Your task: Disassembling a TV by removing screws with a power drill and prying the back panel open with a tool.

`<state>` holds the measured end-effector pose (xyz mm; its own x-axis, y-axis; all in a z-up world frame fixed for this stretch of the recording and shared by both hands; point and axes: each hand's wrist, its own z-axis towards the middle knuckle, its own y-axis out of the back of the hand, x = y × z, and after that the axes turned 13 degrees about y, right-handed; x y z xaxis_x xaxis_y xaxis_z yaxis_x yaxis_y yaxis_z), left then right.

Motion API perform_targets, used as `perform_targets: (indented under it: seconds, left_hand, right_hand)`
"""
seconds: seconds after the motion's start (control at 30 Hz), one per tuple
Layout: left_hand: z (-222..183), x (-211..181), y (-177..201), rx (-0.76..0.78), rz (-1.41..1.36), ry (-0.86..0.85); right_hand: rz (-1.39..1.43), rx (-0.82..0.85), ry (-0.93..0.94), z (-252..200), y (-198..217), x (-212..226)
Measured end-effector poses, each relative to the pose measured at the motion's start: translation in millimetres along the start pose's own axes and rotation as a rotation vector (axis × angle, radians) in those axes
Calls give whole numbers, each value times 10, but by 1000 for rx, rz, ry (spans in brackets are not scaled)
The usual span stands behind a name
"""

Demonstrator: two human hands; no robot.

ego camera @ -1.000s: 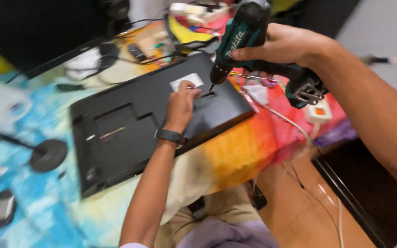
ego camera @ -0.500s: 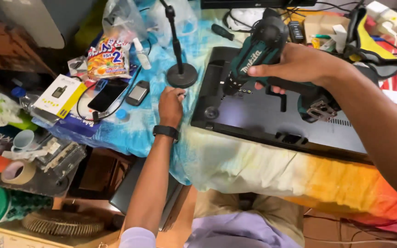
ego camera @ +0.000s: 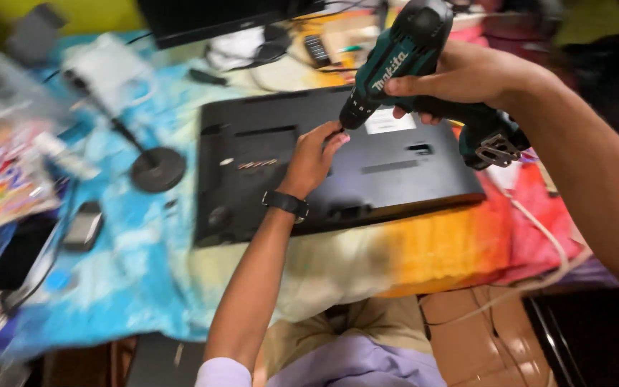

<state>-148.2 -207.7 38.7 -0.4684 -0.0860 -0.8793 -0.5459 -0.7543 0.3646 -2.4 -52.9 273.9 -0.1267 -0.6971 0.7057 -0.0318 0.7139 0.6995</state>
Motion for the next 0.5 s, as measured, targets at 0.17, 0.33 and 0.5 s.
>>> perform_targets:
  seconds: [0.17,0.33,0.5]
  left_hand:
    - [238,-300,-745,89,18,-73]
    - [296,-331,-1200,202,74,49]
    - [536,-383,-1259,270,187,-6]
  right_hand:
    - [22,-104,92,-428,367,-576]
    - [40,-159,-63,-736,444,-859]
    - [15,-146,-63,-645,546,-970]
